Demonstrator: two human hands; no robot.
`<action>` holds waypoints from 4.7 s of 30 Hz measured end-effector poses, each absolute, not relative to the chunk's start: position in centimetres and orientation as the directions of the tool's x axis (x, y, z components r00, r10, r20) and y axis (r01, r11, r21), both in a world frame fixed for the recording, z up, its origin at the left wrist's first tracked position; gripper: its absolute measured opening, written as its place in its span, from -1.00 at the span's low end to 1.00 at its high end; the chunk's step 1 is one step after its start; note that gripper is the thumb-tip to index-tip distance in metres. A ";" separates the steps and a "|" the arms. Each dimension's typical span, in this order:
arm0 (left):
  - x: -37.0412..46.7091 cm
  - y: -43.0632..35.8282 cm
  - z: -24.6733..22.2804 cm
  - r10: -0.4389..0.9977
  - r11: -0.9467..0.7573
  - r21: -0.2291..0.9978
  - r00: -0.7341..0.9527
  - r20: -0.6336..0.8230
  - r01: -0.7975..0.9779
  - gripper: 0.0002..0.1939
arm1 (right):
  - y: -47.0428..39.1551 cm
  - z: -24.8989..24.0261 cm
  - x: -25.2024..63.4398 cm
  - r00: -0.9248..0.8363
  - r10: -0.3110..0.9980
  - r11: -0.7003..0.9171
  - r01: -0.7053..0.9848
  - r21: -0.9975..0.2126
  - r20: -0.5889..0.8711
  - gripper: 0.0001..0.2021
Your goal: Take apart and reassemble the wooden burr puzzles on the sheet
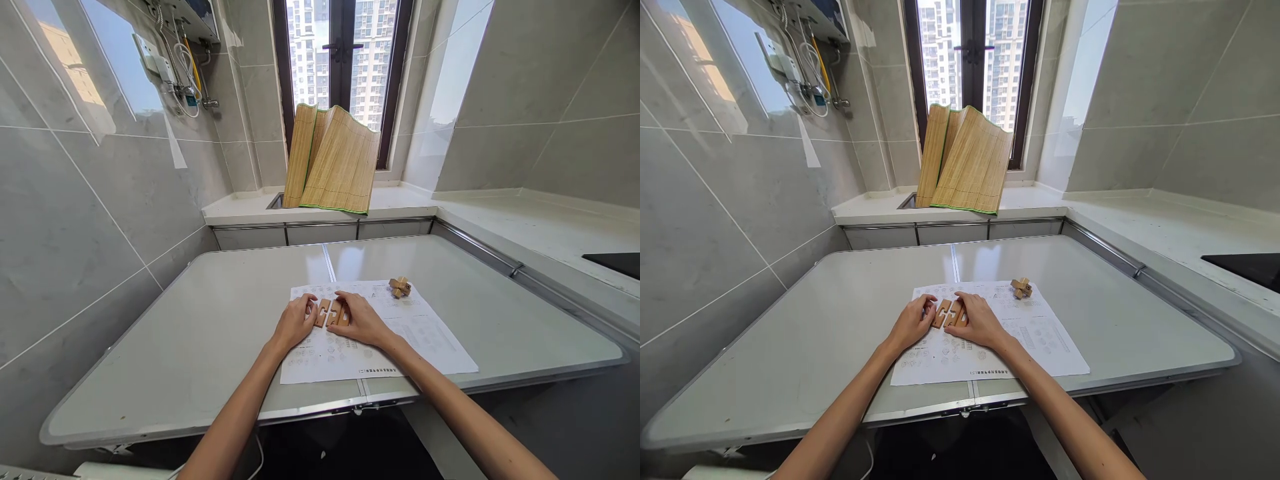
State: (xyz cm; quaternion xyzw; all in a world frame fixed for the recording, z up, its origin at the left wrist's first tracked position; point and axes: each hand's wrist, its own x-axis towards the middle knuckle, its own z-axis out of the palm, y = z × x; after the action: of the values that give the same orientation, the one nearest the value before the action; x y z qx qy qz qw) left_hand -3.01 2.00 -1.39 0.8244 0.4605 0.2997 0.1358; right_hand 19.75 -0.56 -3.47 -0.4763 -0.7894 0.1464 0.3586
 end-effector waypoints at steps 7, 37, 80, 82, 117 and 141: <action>-2.5 2.0 -1.8 0.806 -0.570 0.369 0.411 0.426 0.734 -0.76 | -0.8 -3.8 20.4 -0.309 0.840 0.534 0.614 -0.581 0.446 -0.25; -2.3 1.4 -0.7 0.778 -0.613 0.395 0.435 0.454 0.684 -0.77 | -1.8 -2.7 20.8 -0.188 0.777 0.575 0.602 -0.554 0.601 -0.36; -0.4 0.7 0.8 0.632 0.352 0.933 0.753 -0.181 -0.071 -0.66 | -1.1 -2.0 22.0 -0.087 0.969 0.152 -0.532 -0.833 0.232 -0.49; -0.4 0.7 0.9 0.631 0.352 0.934 0.753 -0.186 -0.065 -0.66 | -1.1 -2.0 22.0 -0.086 0.971 0.149 -0.517 -0.843 0.224 -0.48; 0.6 0.4 -0.5 0.646 0.245 0.970 0.747 -0.155 -0.010 -0.52 | -1.4 -2.5 20.2 -0.078 0.941 0.309 -0.205 -0.929 0.330 -0.48; 0.2 0.6 0.2 0.737 0.296 0.946 0.662 -0.135 -0.136 -0.58 | -2.1 -1.7 20.7 -0.136 0.842 0.538 0.165 -0.827 0.521 -0.42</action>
State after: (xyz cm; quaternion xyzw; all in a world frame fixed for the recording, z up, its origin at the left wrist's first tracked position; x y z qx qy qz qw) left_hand 0.23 0.56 0.20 0.5174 0.2905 0.2907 0.7506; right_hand 20.65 -2.09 -1.74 -0.3668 -0.6868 0.3106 0.5452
